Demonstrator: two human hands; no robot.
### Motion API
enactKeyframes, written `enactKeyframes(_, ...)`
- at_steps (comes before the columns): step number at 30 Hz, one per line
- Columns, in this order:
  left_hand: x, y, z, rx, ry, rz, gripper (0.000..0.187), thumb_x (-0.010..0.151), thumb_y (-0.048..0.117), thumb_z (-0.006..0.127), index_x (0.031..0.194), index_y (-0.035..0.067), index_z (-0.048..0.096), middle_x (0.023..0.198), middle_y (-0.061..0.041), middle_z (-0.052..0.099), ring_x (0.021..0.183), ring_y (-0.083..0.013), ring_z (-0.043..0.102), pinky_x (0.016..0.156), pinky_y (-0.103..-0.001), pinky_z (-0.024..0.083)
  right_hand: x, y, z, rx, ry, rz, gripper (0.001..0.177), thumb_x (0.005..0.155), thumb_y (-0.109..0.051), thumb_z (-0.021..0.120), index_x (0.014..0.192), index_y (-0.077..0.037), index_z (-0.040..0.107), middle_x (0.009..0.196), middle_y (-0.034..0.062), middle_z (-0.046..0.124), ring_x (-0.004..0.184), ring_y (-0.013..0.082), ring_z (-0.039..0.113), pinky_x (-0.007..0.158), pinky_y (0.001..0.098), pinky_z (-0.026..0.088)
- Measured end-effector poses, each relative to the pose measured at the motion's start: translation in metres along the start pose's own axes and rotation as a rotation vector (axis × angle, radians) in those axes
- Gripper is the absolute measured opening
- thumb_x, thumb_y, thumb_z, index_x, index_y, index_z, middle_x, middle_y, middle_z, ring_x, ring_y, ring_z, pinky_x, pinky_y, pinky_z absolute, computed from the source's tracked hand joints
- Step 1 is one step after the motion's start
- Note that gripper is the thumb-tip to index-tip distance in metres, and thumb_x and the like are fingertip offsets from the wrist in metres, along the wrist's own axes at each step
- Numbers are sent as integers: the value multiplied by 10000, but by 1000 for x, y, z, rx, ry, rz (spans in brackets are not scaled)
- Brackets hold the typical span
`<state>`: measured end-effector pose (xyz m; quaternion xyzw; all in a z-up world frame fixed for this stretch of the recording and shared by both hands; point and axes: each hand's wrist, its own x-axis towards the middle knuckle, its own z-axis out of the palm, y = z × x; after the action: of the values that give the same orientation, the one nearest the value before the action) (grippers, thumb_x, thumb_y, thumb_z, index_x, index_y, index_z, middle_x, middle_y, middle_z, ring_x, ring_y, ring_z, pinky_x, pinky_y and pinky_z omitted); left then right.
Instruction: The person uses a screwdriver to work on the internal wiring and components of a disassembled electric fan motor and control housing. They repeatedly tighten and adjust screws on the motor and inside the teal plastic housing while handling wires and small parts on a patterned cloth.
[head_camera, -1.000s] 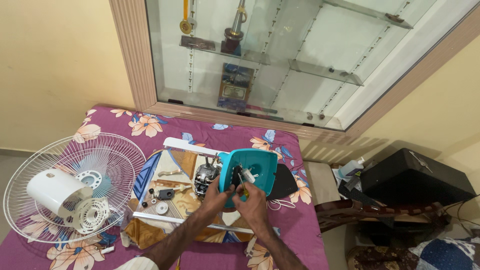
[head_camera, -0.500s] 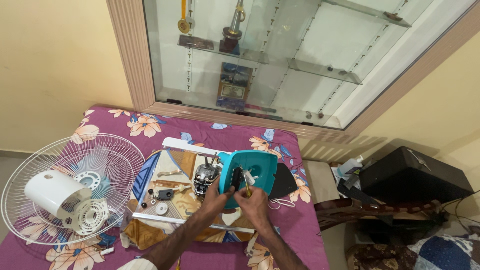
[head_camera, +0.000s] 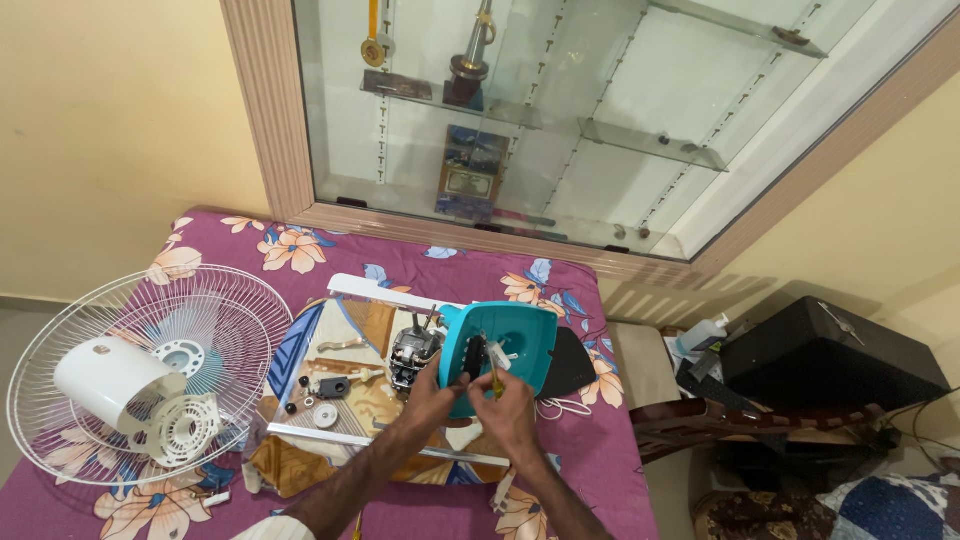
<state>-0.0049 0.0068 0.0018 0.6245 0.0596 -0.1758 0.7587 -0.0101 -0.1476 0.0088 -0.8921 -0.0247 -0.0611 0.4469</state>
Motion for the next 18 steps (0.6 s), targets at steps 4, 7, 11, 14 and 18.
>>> enactKeyframes(4, -1, 1, 3, 7, -1, 4, 514, 982, 254, 585, 1463, 159, 429, 1320, -153, 624, 1186, -351, 676, 844, -530, 693, 3, 4, 2, 25, 57, 23, 119, 800, -148, 785, 858, -46, 769, 729, 73, 778, 599, 122, 727, 538, 299, 567)
enactKeyframes(7, -1, 1, 3, -8, -9, 28, 504, 980, 255, 596, 1447, 146, 440, 1306, -162, 638, 1174, -356, 693, 837, -529, 693, -1, -2, 1, 19, 92, 37, 131, 762, -128, 807, 858, -46, 773, 698, 82, 764, 572, 135, 694, 520, 315, 534)
enactKeyframes(11, -1, 1, 3, -14, -11, 29, 501, 976, 241, 592, 1446, 144, 448, 1301, -151, 635, 1160, -339, 691, 826, -528, 691, -8, -14, -5, 2, 69, 73, 147, 752, -99, 805, 881, -46, 756, 703, 92, 727, 570, 153, 648, 505, 350, 497)
enactKeyframes(14, 0, 2, 2, 5, 14, -5, 511, 970, 235, 588, 1456, 161, 445, 1303, -134, 628, 1153, -337, 683, 819, -528, 695, -9, -21, -7, 5, 94, -33, 141, 736, -72, 788, 865, -36, 743, 786, 53, 745, 602, 136, 678, 529, 325, 520)
enactKeyframes(18, 0, 5, -3, -8, -12, 2, 518, 978, 232, 590, 1463, 134, 433, 1296, -158, 632, 1153, -355, 694, 785, -501, 707, -17, -28, -7, 54, 140, -106, 105, 771, -72, 776, 869, -42, 755, 831, 54, 762, 680, 138, 714, 583, 317, 546)
